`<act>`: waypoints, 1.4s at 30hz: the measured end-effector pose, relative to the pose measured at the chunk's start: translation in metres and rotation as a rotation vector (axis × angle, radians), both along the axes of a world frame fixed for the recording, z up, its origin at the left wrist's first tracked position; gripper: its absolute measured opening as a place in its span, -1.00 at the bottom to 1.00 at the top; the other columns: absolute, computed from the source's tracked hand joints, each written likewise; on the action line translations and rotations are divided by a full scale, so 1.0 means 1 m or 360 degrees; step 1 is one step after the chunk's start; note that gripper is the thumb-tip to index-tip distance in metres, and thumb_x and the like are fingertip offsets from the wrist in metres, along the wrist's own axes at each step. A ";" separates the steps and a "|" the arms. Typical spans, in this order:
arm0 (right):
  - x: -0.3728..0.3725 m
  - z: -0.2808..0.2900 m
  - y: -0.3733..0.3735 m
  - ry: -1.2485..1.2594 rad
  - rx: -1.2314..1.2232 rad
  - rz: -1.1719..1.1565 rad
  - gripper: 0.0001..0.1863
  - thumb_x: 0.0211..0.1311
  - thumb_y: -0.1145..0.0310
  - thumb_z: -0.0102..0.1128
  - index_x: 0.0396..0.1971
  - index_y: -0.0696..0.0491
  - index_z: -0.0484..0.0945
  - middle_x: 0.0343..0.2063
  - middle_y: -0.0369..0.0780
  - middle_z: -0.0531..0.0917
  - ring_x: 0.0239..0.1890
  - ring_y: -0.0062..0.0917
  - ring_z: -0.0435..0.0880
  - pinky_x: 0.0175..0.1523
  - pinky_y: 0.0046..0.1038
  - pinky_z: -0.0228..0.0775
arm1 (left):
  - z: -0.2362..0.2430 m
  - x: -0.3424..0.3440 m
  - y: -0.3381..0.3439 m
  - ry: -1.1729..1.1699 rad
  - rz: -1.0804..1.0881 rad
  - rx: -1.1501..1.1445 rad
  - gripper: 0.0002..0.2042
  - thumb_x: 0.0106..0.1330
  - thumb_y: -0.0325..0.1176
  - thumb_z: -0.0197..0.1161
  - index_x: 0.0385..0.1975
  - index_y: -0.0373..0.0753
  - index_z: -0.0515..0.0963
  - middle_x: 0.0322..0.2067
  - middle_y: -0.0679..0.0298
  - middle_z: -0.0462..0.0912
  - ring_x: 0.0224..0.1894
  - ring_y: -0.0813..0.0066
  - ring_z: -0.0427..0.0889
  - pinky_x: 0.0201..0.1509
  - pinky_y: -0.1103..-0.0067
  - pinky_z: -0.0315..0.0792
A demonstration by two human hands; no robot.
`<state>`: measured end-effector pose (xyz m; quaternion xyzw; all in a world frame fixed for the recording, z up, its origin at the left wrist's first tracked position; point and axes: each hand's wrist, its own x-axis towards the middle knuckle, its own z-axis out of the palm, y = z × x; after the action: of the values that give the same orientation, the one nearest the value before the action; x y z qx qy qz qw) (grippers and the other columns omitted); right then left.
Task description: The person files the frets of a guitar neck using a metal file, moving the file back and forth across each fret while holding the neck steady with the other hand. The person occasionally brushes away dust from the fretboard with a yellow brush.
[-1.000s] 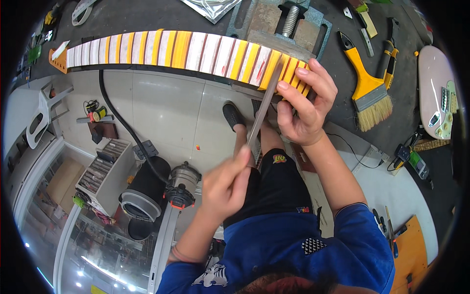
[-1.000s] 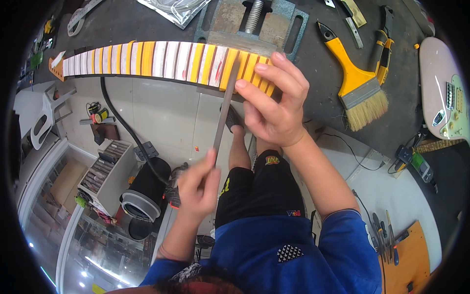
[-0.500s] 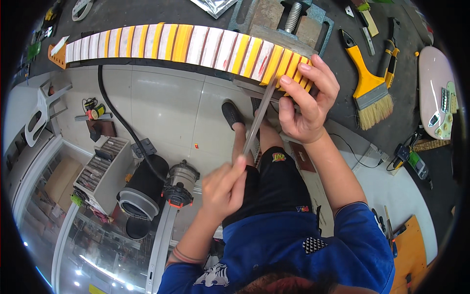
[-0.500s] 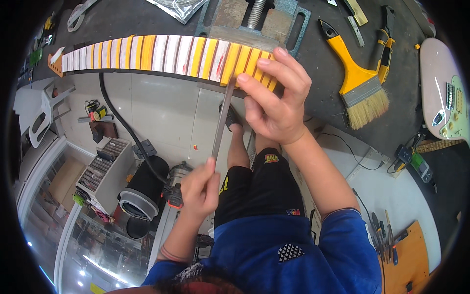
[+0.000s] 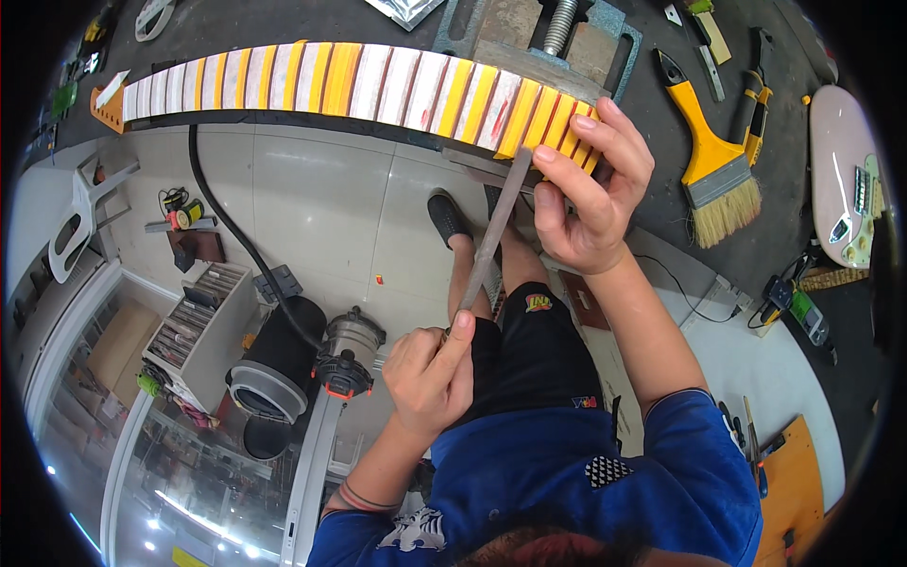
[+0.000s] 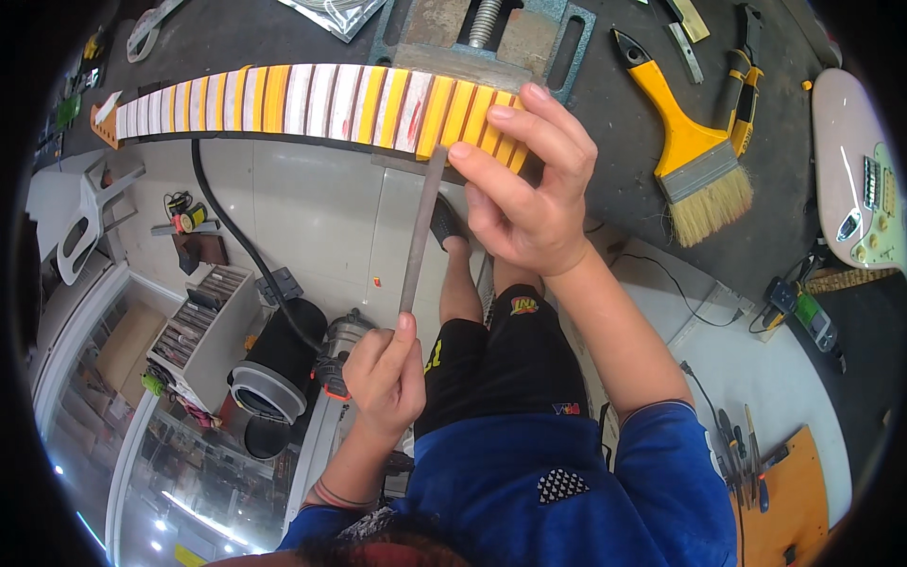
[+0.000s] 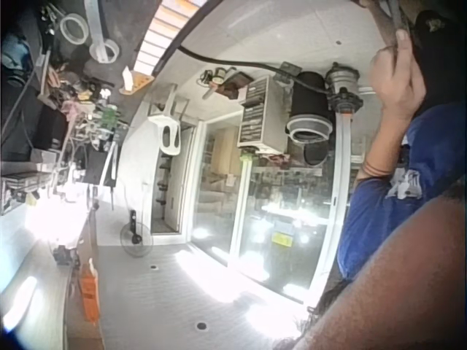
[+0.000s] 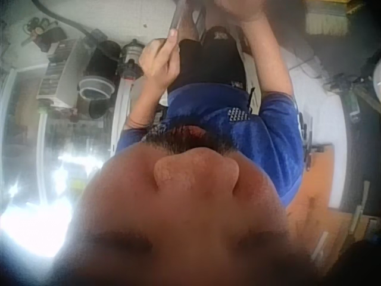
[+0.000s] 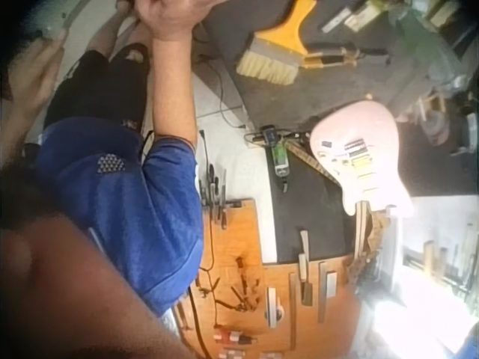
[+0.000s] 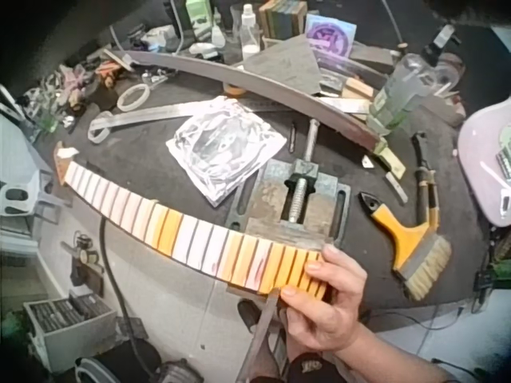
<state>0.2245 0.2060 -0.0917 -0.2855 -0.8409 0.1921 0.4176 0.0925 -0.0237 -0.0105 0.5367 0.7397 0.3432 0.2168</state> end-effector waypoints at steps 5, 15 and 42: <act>-0.002 0.001 -0.001 -0.0027 0.0010 -0.0023 -0.41 -0.01 0.54 0.39 0.11 -0.21 0.78 0.21 -0.17 0.56 0.40 -0.08 0.46 0.48 -0.14 0.39 | 0.013 -0.009 0.106 0.0024 -0.0018 0.0000 -0.49 0.30 -0.73 0.35 0.29 -0.35 0.66 -0.53 0.18 0.49 -0.54 0.35 0.49 -0.43 0.45 0.42; -0.001 0.005 -0.002 -0.0092 -0.0019 -0.0047 -0.40 -0.04 0.55 0.37 0.10 -0.21 0.81 0.20 -0.20 0.55 0.40 -0.09 0.46 0.49 -0.16 0.39 | 0.011 -0.007 0.020 -0.0018 0.0001 -0.0112 -0.46 0.19 -0.65 0.42 0.25 -0.24 0.72 -0.59 0.26 0.43 -0.63 0.29 0.49 -0.50 0.40 0.42; 0.000 0.006 -0.003 -0.0113 -0.0032 -0.0071 -0.40 -0.03 0.52 0.34 0.10 -0.21 0.82 0.18 -0.21 0.55 0.38 -0.11 0.46 0.48 -0.16 0.40 | 0.007 -0.013 0.029 -0.0205 -0.0067 -0.0036 -0.50 0.31 -0.77 0.28 0.28 -0.36 0.67 -0.59 0.22 0.45 -0.61 0.47 0.42 -0.49 0.53 0.30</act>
<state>0.2240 0.2034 -0.0853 -0.3150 -0.8467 0.1810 0.3889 0.0794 0.0050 -0.0030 0.5264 0.7166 0.3640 0.2773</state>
